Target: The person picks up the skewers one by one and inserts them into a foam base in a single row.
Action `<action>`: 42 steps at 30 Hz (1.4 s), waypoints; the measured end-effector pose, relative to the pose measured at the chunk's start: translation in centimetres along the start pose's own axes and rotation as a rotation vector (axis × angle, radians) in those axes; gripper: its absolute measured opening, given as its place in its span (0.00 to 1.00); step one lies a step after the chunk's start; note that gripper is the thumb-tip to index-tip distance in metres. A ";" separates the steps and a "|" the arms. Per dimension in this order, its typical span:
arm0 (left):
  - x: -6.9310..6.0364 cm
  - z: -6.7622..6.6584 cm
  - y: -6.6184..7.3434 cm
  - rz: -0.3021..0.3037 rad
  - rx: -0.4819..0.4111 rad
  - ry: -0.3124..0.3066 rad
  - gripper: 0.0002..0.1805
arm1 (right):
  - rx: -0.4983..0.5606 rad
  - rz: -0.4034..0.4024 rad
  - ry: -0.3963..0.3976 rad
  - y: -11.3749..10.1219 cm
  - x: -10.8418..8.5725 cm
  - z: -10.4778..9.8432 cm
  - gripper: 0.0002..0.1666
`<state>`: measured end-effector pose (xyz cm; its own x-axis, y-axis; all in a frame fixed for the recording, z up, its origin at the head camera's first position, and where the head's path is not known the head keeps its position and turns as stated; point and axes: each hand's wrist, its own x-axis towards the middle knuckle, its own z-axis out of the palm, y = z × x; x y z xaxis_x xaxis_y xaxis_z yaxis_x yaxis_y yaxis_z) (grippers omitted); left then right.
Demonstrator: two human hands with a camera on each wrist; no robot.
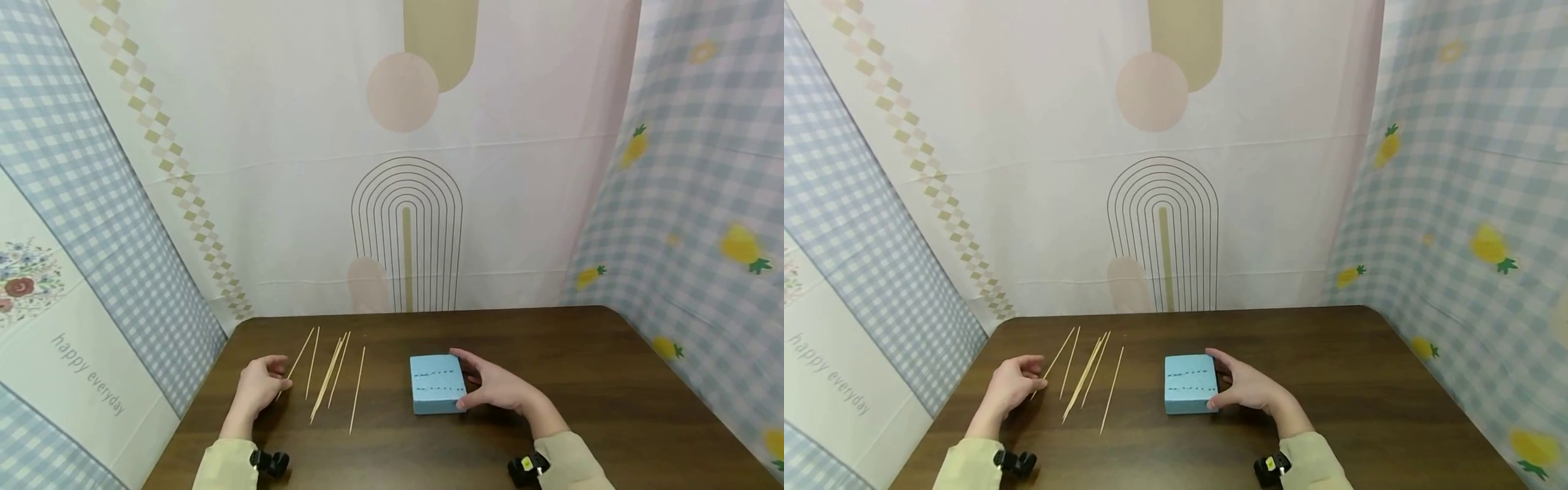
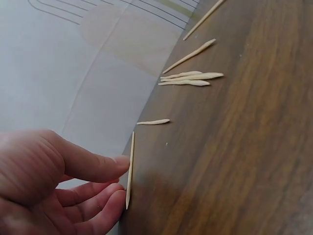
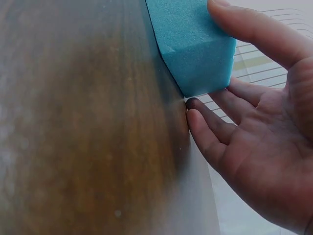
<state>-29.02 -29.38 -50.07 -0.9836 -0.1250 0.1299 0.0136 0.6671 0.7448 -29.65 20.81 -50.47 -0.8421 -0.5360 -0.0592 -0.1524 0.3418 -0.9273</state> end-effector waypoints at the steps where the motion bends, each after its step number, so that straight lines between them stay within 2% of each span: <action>1: 0.1 0.0 -0.1 0.005 0.009 0.003 0.29 | -0.001 0.001 0.001 0.0 0.0 0.0 0.65; 11: 0.5 0.2 0.0 -0.016 0.119 0.007 0.32 | -0.010 0.001 -0.002 0.1 0.1 0.0 0.65; 20: 0.2 -0.1 0.8 -0.032 0.130 0.019 0.33 | -0.015 -0.005 -0.014 -0.5 0.1 0.2 0.65; 29: 0.1 -0.1 0.3 -0.060 0.109 0.018 0.31 | -0.023 0.006 -0.002 -0.2 -0.1 0.3 0.64; 34: -0.1 0.0 0.3 -0.056 0.115 0.026 0.31 | -0.032 0.008 -0.003 0.0 -0.2 0.3 0.64; 42: 0.1 -0.1 0.7 -0.077 0.181 0.063 0.31 | -0.053 0.016 0.001 -0.2 -0.1 0.0 0.64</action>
<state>-29.14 -28.95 -49.46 -0.9671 -0.2232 0.1219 -0.0998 0.7738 0.6255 -29.52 20.82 -50.29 -0.8451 -0.5295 -0.0736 -0.1658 0.3905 -0.9055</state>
